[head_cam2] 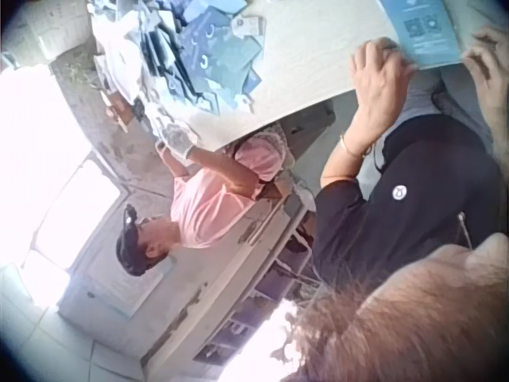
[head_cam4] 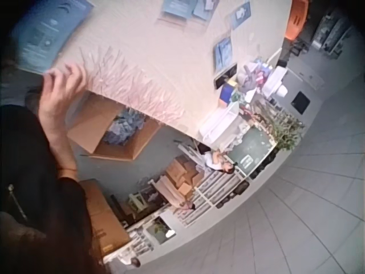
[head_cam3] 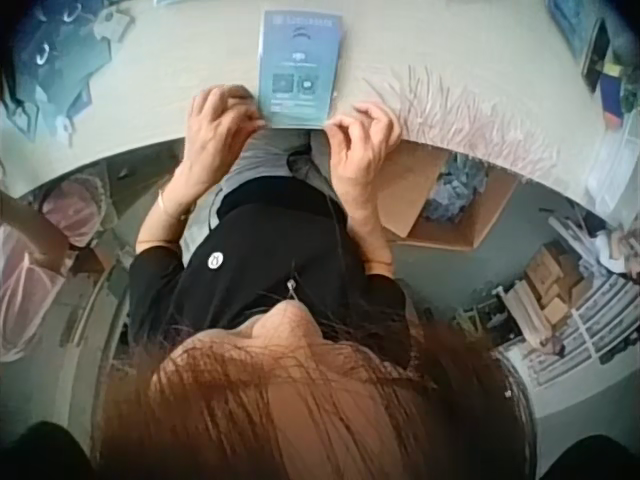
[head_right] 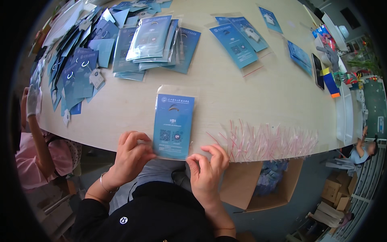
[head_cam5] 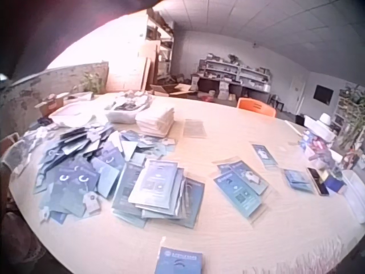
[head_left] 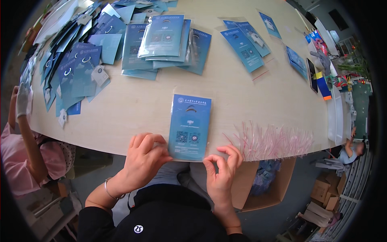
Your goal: The person places blue keychain cards into clear plastic bags and seals them with pink twist ties. They repeatedly pick up a card, insert it into a bag, and secure the bag with a twist tie, stacking the finished packages on the table.
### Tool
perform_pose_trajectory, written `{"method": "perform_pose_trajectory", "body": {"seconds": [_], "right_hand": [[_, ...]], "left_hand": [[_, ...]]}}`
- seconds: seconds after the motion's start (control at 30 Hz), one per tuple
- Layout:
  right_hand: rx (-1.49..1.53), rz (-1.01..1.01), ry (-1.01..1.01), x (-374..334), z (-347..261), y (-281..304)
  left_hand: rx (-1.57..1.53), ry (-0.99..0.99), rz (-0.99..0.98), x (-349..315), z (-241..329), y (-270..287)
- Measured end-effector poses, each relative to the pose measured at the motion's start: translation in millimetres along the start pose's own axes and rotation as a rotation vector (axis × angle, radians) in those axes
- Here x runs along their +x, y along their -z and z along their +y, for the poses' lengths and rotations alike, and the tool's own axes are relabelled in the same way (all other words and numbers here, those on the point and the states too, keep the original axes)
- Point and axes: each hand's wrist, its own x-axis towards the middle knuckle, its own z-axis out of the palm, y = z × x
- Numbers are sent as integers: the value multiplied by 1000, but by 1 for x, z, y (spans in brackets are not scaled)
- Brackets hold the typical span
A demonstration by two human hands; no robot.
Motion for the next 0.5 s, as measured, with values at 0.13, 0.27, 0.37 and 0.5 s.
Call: {"method": "perform_pose_trajectory", "body": {"seconds": [0.13,0.27,0.37,0.5], "right_hand": [[28,0,-46,-1,-5,1],[33,21,-70,-2,-7,-1],[37,32,-97,-2,-8,-2],[46,60,-137,-1,-12,-3]], "left_hand": [[-13,131,47,-2,9,-3],[-4,205,106,-4,16,-9],[13,218,122,-3,17,-10],[21,223,138,-3,18,-11]]}}
